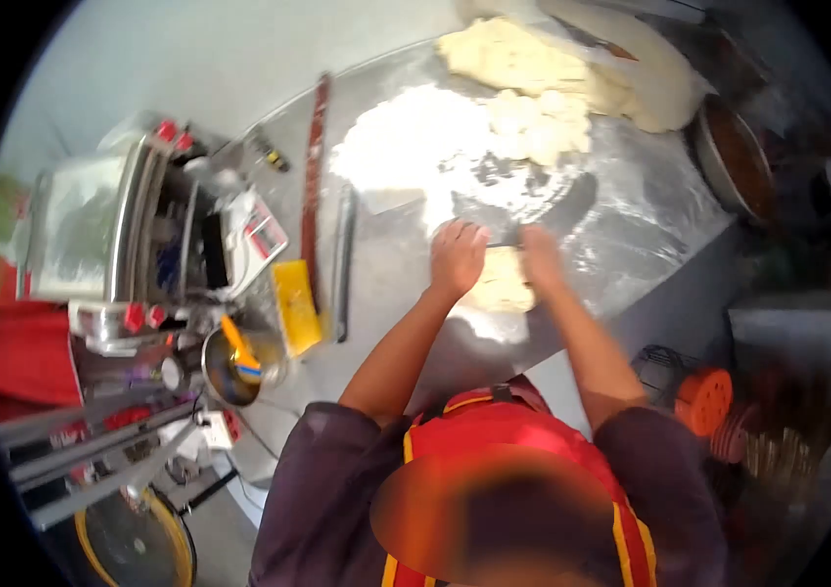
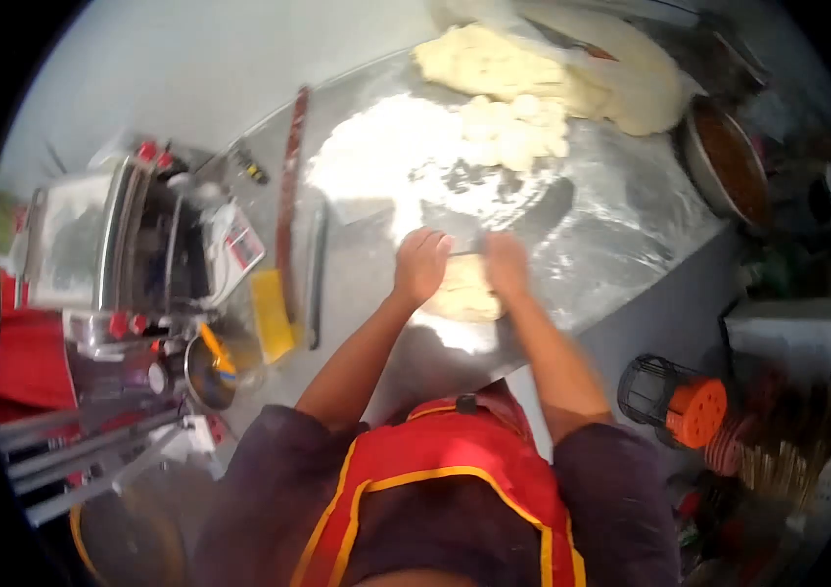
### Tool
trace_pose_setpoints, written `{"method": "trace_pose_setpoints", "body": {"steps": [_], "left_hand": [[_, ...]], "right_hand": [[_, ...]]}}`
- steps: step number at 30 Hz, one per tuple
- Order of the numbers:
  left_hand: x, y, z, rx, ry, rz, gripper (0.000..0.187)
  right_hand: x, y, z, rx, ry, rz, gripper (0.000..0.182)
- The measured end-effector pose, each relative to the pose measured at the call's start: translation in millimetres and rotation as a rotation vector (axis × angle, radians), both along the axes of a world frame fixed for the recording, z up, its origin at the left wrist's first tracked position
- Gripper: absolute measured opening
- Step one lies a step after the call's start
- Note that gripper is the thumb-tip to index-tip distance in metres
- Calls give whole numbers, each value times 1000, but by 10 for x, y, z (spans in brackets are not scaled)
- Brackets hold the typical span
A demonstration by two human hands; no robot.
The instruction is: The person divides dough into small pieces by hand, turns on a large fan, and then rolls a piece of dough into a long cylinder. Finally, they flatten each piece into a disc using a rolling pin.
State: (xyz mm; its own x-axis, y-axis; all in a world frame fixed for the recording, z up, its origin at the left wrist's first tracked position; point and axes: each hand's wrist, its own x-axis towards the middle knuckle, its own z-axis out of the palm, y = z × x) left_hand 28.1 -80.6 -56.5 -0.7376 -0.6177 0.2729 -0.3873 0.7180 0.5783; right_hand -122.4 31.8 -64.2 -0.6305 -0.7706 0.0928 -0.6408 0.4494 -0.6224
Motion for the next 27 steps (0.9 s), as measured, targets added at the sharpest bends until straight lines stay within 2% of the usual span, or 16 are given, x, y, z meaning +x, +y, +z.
{"method": "trace_pose_setpoints", "body": {"steps": [1,2,3,4,5,6,8,14,15,18,21,22,24,25,26,27], "left_hand": [[-46,58,-145,-79,-76,-57,25],[-117,136,-228,-163,-142,-125,26],[-82,285,-59,-105,-19,-113,26],[54,454,159,-40,97,-100,27],[173,605,190,-107,46,-73,30],[359,717,-100,-268,189,-96,36],[526,955,-51,-250,14,-87,41],[-187,596,24,-34,-215,45,38],[-318,537,83,-54,-226,67,34],[-576,380,47,-124,-180,104,29],[-694,224,19,-254,-98,85,21],[-611,175,-47,-109,-173,24,20],[-577,-33,-107,166,-308,-110,20],[-492,19,198,347,-248,-20,26],[-401,157,344,253,-155,-34,27],[-281,347,417,163,-63,-43,27]], "right_hand": [[95,-32,-322,184,292,82,23],[287,-36,-324,251,219,41,22],[516,88,-196,7,159,24,20],[698,245,148,-6,-11,12,33],[782,461,59,-198,97,117,38],[920,614,148,-194,132,78,42],[1003,835,209,-292,376,132,48],[439,285,288,-44,157,-42,36],[326,203,319,-50,218,-55,29],[62,40,214,27,294,-76,28],[-78,-103,44,-60,416,-158,27],[-67,-111,8,-81,435,-182,27],[-53,6,211,64,47,-27,25],[9,124,525,62,-159,-10,25],[70,222,735,66,-371,11,25],[288,322,752,-170,-220,-60,27]]}}
